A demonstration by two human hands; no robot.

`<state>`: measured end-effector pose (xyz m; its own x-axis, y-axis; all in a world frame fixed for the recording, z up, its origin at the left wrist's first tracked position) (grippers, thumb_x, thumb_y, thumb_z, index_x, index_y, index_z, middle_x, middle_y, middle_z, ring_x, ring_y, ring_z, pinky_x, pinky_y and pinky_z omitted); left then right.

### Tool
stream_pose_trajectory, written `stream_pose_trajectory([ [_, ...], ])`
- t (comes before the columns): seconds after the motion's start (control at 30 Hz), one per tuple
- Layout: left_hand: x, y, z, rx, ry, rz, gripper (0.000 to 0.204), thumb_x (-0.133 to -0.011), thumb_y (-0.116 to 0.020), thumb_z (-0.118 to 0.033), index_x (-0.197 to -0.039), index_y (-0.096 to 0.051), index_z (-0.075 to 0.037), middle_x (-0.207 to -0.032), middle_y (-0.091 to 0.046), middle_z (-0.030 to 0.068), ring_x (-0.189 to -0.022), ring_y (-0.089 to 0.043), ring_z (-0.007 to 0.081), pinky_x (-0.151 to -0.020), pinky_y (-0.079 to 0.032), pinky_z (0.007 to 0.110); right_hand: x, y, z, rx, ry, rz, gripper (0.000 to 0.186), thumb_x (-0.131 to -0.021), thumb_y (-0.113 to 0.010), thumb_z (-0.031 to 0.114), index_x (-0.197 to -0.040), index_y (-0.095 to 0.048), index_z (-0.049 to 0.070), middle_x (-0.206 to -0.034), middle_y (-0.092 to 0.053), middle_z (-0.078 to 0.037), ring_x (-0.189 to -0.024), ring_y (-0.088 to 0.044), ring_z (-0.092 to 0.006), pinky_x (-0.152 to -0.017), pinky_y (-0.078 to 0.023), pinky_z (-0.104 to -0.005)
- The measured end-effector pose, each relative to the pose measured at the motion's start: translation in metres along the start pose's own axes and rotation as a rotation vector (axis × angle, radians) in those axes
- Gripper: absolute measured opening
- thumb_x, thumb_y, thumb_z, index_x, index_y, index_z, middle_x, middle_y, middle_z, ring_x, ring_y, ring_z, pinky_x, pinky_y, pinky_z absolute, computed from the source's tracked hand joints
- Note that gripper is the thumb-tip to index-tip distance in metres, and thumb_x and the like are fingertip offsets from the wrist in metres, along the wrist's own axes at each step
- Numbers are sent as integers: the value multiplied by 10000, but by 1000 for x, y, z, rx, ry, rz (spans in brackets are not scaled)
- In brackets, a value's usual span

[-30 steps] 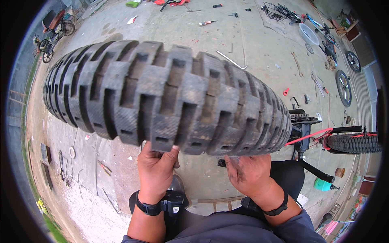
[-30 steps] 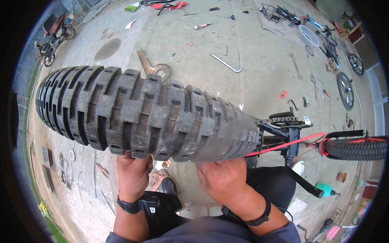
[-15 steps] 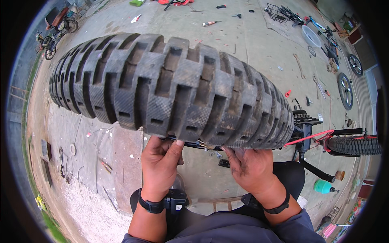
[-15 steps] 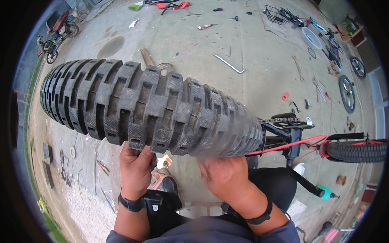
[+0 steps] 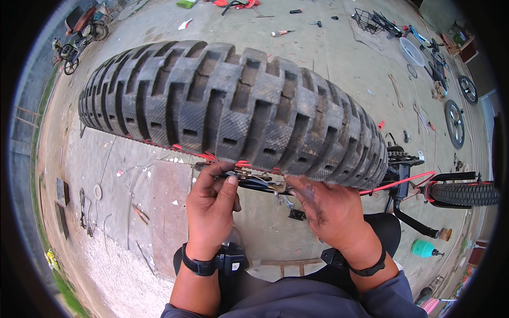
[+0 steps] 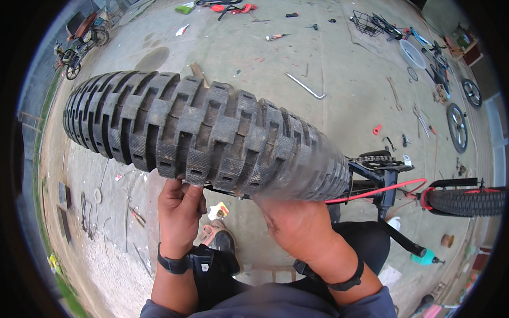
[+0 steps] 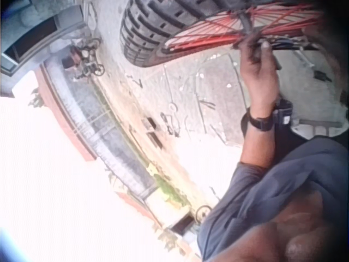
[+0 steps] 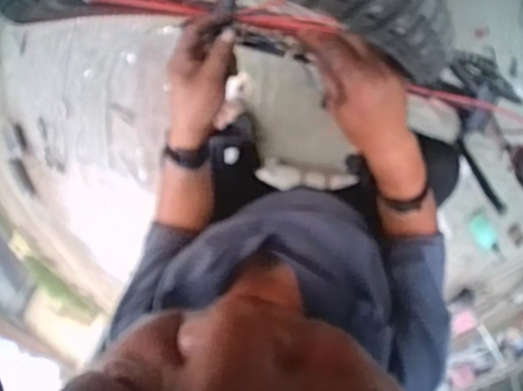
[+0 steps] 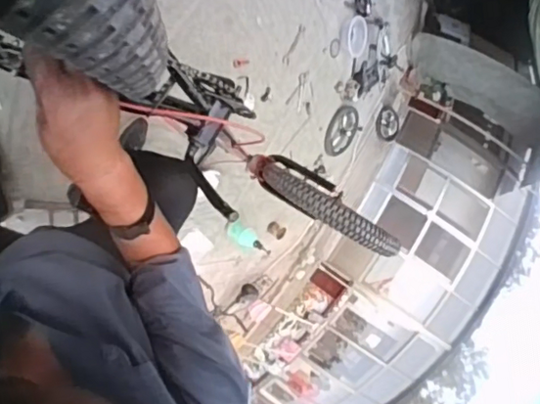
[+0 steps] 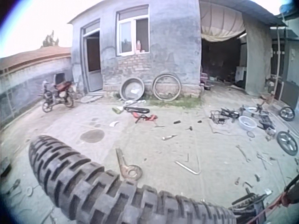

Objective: The person walks to an overturned red mountain bike and works on the rear derailleur and cassette area. They remove a small component, inspect it, and then reattach it to the bike frame, tightening it by hand.

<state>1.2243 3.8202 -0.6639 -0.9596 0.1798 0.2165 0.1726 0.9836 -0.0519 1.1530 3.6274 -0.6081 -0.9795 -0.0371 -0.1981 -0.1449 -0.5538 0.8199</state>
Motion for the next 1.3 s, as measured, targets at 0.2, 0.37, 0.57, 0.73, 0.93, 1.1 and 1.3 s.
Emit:
stream_pose_trajectory([
  [0.2,-1,-2,-5,-62,-22,-12,123,-1030,-595,-61,-1140,-608,-9,-760,-602,-18,-613,-504,35,-547,-415,210,-3,1,1,-70,0,-18,370,-822,-714,22,-1177,-724,122,-1042,-729,-130,-867,-702,-331,-740,-559,-397],
  [0.37,0,-3,-8,-115,-62,-17,64,-1032,-587,-56,-1078,-598,-14,-733,-583,-29,-605,-483,24,-534,-399,210,-3,4,5,-30,2,-15,339,-828,-720,25,-1157,-723,105,-1054,-717,-137,-876,-698,-335,-762,-554,-401],
  [0.57,0,-2,-13,-199,-108,-43,56,-1034,-583,-62,-1056,-585,-11,-703,-554,-38,-594,-455,20,-529,-381,212,-5,3,5,-42,1,-21,307,-846,-732,59,-1151,-714,90,-1011,-698,-128,-852,-677,-335,-745,-534,-402],
  [0.73,-2,18,-20,-270,-158,-156,62,-1036,-575,-62,-1066,-587,-10,-726,-557,-33,-620,-458,25,-546,-381,212,-6,3,6,-23,-17,-25,310,-843,-743,83,-1150,-701,80,-991,-686,-130,-845,-661,-334,-740,-526,-405],
  [0.93,-2,23,-20,-271,-173,-180,67,-1035,-571,-57,-1077,-585,-7,-786,-563,-26,-686,-462,28,-586,-384,206,-2,5,8,0,27,-63,308,-830,-749,71,-1135,-706,64,-994,-687,-133,-875,-658,-340,-765,-524,-409],
  [1.1,-3,25,-14,-254,-201,-181,70,-1035,-566,-54,-1081,-578,-3,-775,-557,-27,-669,-455,29,-581,-386,206,-3,6,7,-16,-3,-92,273,-828,-754,63,-1099,-723,62,-975,-686,-131,-845,-659,-337,-741,-526,-409],
  [1.3,-2,29,-16,-236,-216,-211,54,-1035,-559,-48,-1066,-572,-6,-739,-547,-30,-632,-453,29,-550,-377,213,-4,8,10,-25,5,-137,253,-829,-763,62,-1081,-735,67,-930,-675,-115,-797,-651,-319,-701,-511,-400],
])
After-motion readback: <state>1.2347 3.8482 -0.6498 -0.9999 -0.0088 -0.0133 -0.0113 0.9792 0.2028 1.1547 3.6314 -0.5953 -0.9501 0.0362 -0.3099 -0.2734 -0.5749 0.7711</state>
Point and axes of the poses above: each hand's wrist, its own x-axis away from the middle knuckle, its own y-axis out of the back of the hand, z = x × y, the point moved 8 cm from there along -x, towards the middle knuckle
